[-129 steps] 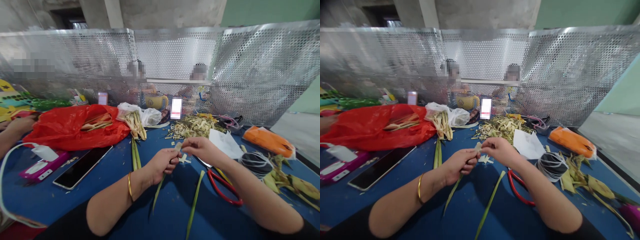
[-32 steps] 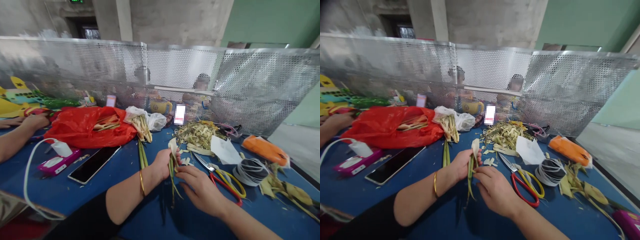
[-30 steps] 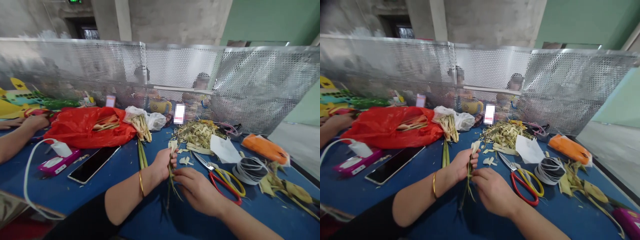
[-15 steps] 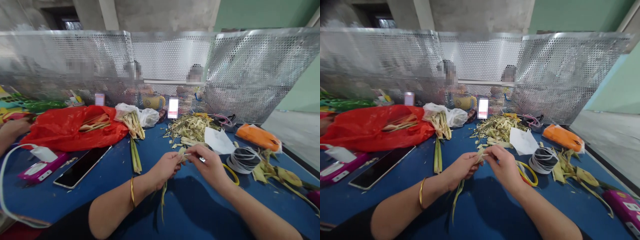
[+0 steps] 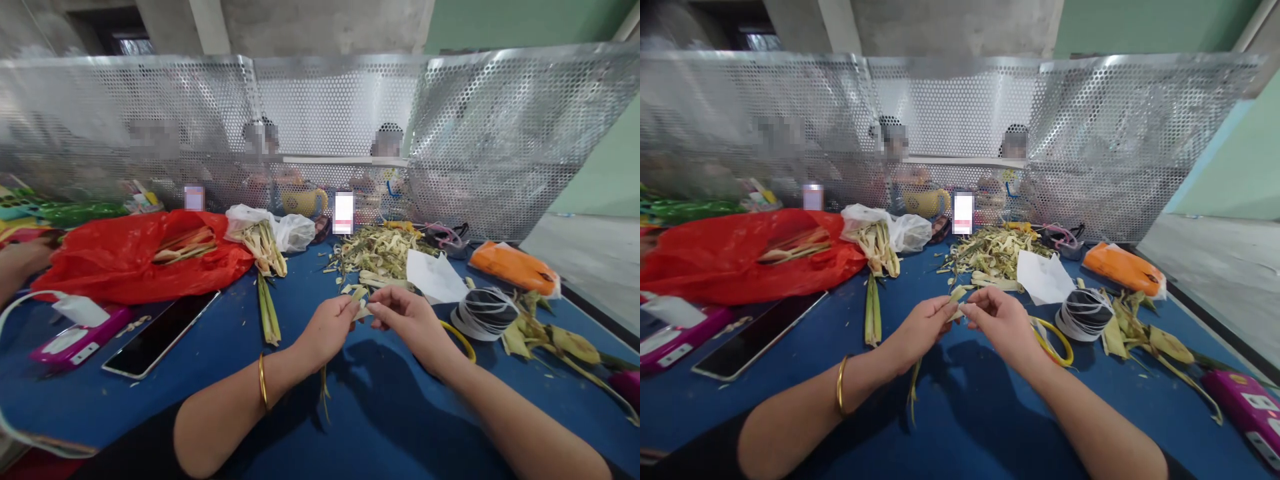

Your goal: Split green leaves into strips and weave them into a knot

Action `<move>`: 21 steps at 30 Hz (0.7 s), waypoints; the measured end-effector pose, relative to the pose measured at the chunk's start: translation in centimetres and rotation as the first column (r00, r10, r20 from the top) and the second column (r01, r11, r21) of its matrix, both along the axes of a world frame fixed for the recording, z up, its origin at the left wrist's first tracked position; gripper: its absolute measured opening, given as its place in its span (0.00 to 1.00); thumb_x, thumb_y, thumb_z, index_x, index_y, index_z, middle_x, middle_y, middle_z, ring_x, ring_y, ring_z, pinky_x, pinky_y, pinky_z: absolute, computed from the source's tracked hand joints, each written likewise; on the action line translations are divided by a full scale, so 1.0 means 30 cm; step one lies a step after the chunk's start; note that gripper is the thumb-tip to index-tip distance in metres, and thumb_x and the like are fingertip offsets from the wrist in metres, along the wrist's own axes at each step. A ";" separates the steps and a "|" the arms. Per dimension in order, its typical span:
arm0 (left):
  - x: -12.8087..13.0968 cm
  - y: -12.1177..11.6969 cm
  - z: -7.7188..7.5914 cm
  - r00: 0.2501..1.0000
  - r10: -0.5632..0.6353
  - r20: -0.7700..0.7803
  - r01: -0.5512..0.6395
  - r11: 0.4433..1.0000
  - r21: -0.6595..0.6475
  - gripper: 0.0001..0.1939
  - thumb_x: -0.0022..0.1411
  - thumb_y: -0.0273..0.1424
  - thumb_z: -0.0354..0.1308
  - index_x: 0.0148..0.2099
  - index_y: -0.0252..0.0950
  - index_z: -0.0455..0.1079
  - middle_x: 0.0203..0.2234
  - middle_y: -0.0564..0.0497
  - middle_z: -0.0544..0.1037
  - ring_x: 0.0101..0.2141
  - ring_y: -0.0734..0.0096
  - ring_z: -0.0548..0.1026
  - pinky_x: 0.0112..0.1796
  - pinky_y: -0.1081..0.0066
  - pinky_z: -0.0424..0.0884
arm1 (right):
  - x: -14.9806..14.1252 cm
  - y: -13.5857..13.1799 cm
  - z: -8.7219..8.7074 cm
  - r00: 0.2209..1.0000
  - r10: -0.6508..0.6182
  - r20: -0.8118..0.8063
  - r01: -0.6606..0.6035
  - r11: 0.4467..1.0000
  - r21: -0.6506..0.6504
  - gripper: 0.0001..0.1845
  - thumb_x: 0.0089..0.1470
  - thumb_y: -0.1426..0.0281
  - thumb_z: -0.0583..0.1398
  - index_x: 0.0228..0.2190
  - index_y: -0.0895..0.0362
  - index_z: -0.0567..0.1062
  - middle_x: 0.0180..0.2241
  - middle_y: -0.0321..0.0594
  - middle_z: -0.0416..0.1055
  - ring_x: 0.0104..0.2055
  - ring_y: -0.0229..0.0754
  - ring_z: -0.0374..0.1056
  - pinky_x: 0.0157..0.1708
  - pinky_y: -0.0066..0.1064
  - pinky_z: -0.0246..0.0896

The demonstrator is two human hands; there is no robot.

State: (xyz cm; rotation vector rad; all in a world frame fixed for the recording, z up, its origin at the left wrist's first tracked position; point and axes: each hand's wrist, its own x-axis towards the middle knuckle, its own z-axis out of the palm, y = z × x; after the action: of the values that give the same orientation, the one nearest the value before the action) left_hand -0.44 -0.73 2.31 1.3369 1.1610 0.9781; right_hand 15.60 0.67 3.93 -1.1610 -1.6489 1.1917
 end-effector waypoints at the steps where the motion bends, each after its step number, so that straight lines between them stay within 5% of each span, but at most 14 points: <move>1: 0.001 0.000 -0.003 1.000 0.001 -0.003 -0.001 1.000 0.006 0.18 0.59 0.45 0.51 0.27 0.35 0.61 0.16 0.60 0.57 0.19 0.80 0.54 0.22 0.75 0.49 | -0.003 -0.003 -0.003 1.000 -0.005 0.011 0.005 1.000 0.007 0.12 0.48 0.61 0.62 0.28 0.57 0.71 0.21 0.33 0.69 0.25 0.38 0.67 0.27 0.28 0.62; 6: 0.001 -0.002 -0.009 0.997 -0.055 0.057 0.060 0.995 -0.083 0.18 0.58 0.45 0.51 0.28 0.35 0.62 0.15 0.60 0.60 0.15 0.81 0.55 0.19 0.77 0.52 | 0.013 -0.003 -0.012 0.983 -0.011 0.184 -0.023 0.983 0.182 0.07 0.52 0.67 0.59 0.26 0.56 0.72 0.20 0.33 0.69 0.25 0.37 0.66 0.27 0.28 0.59; 10: 0.005 -0.003 -0.016 0.974 -0.135 0.183 0.170 0.968 -0.186 0.18 0.57 0.45 0.52 0.32 0.34 0.65 0.20 0.52 0.71 0.15 0.78 0.63 0.18 0.76 0.58 | 0.025 -0.004 -0.012 0.929 -0.039 0.368 -0.113 0.916 0.385 0.08 0.55 0.72 0.54 0.28 0.55 0.72 0.27 0.36 0.72 0.30 0.39 0.67 0.31 0.28 0.59; 18: -0.003 -0.008 0.006 0.954 -0.200 0.224 0.249 0.943 -0.220 0.15 0.61 0.40 0.50 0.34 0.33 0.69 0.17 0.57 0.64 0.13 0.86 0.50 0.16 0.78 0.41 | 0.018 -0.014 -0.005 0.912 -0.105 0.397 -0.073 0.909 0.410 0.06 0.55 0.73 0.55 0.27 0.54 0.68 0.23 0.32 0.71 0.25 0.36 0.65 0.28 0.27 0.56; 21: -0.005 -0.009 0.013 0.950 -0.211 0.229 0.263 0.938 -0.226 0.15 0.62 0.40 0.49 0.33 0.33 0.68 0.16 0.58 0.62 0.13 0.85 0.49 0.16 0.77 0.41 | 0.017 -0.011 -0.013 0.923 -0.159 0.351 -0.007 0.904 0.427 0.05 0.54 0.72 0.56 0.36 0.55 0.69 0.24 0.32 0.71 0.26 0.37 0.66 0.29 0.27 0.57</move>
State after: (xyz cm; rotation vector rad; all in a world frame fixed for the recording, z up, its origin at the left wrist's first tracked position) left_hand -0.58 -1.02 2.72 1.1142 0.9107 0.7411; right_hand 16.12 0.35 3.53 -1.2063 -2.0019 0.5280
